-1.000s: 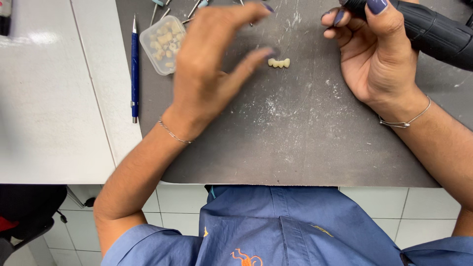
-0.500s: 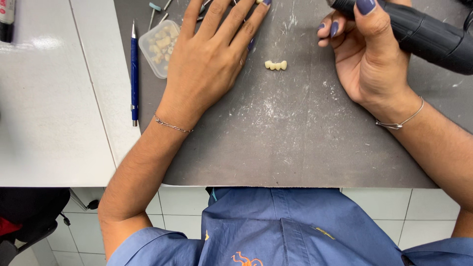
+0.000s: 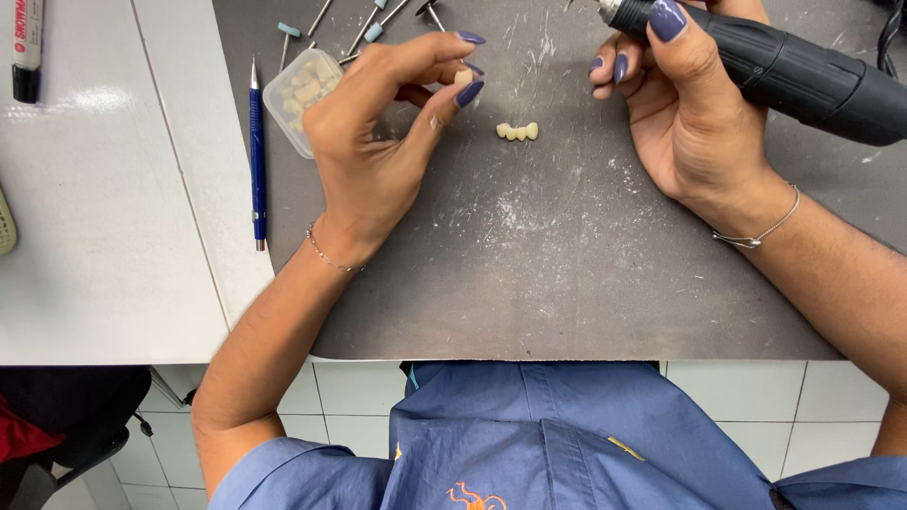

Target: The person holds a small dental prosthesis in one hand and grinds and smooths it with a rotary tool fitted with different bits, repositioning the piece repeatedly to work its surfaces. They then swap the rotary tool's attachment and continue finishing the prosthesis on the bench.

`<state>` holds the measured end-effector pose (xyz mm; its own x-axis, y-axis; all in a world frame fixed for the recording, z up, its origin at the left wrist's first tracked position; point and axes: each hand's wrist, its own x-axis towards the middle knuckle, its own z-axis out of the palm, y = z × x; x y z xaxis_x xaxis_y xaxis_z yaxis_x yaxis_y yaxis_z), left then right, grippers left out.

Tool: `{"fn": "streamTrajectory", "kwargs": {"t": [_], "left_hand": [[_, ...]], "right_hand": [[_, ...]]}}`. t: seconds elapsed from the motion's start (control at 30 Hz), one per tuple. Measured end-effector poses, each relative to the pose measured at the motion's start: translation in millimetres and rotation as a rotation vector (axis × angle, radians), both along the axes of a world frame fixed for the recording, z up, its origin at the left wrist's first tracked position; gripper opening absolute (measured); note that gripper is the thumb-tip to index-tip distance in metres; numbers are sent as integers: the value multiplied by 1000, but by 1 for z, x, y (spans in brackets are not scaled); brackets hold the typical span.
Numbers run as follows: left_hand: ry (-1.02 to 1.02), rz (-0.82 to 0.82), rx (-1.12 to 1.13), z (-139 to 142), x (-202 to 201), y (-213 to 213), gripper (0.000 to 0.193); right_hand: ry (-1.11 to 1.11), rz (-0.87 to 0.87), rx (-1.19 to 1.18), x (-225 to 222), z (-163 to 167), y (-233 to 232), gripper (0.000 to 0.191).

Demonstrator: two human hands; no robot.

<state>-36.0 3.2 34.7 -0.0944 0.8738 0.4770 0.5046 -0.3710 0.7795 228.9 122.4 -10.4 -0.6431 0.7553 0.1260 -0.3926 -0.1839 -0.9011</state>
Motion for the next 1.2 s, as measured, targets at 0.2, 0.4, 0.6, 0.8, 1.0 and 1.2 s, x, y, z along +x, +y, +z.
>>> {"fn": "streamTrajectory", "kwargs": {"t": [0.2,0.4,0.6,0.8,1.0,1.2], "left_hand": [[-483,-203,-260,-7,0,0,19],[-483,-289,-308,-15,0,2,16],[-606,-317,-331,-17,-2,2,19],[-774,-328,-320,-22,-3,3,19],[-777,-263,-358,-23,0,1,23],[-605,-253,-264,-19,10,-1,13]], "right_hand": [[-3,9,31,-1,3,-3,16],[-26,27,16,3,1,-2,15],[-2,32,39,5,-2,3,14],[-32,17,25,4,1,-1,11],[-26,27,31,5,2,0,11],[-38,15,20,7,-4,-1,9]]}}
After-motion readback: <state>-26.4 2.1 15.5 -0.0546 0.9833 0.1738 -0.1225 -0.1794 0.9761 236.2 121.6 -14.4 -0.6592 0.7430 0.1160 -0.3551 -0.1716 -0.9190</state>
